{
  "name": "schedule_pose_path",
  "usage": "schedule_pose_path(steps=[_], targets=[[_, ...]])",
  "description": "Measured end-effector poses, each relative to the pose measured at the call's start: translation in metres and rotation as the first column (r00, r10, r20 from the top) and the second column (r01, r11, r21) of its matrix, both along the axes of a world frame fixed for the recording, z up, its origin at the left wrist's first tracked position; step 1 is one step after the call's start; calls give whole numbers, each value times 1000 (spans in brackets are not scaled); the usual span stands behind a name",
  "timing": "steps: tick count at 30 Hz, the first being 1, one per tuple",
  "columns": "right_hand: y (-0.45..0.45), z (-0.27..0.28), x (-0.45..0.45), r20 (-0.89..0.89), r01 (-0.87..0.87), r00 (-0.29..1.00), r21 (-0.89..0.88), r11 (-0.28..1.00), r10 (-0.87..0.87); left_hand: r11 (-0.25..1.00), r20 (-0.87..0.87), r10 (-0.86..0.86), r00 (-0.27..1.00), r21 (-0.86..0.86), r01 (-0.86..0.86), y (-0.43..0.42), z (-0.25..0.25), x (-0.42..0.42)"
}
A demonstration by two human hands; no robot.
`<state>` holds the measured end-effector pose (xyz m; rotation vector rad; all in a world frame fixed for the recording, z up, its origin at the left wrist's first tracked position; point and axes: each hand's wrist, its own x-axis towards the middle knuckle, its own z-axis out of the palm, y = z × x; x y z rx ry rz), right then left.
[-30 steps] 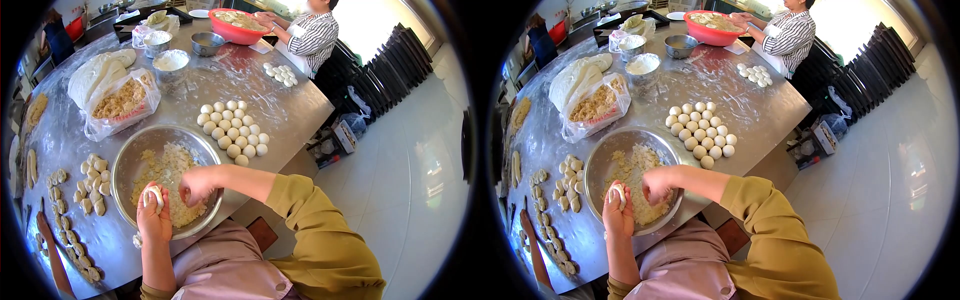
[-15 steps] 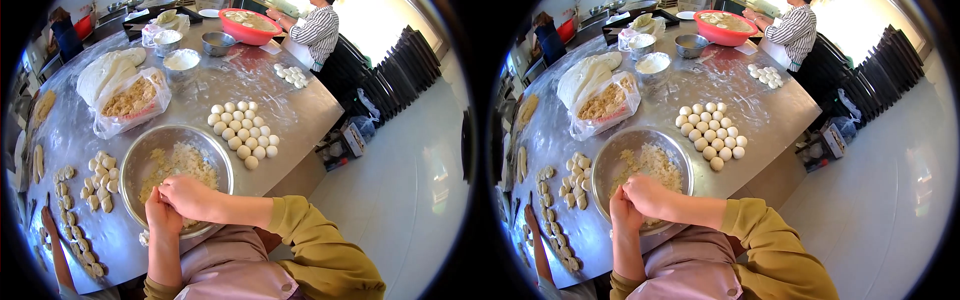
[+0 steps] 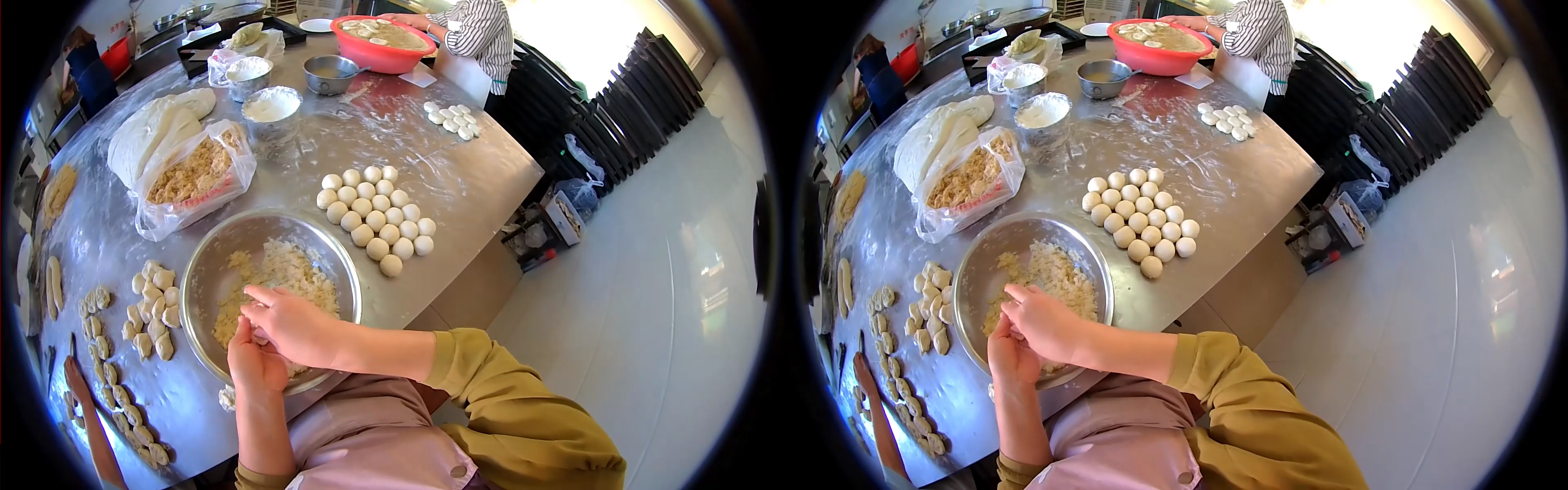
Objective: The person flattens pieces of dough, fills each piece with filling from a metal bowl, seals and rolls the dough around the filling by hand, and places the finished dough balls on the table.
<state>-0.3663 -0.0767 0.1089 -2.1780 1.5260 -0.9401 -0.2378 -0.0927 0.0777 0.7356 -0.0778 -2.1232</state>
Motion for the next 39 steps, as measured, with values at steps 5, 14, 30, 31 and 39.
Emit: schedule_pose_path(steps=[5,14,30,31,39], targets=[[6,24,-8,246,-3,965,372,928,-95,1000,25,19,1000,21,-20,-2,1,-4],[4,23,-6,183,100,964,432,896,-195,997,54,19,998,-70,-15,6,3,-10],[-15,27,-28,390,70,909,198,978,-145,989,-47,142,989,54,-139,-5,16,2],[-16,28,-29,363,95,919,179,979,-155,989,-50,134,990,67,-131,-4,21,2],[-1,27,-23,-7,39,999,-135,990,-40,997,-194,44,980,67,-32,-2,21,7]])
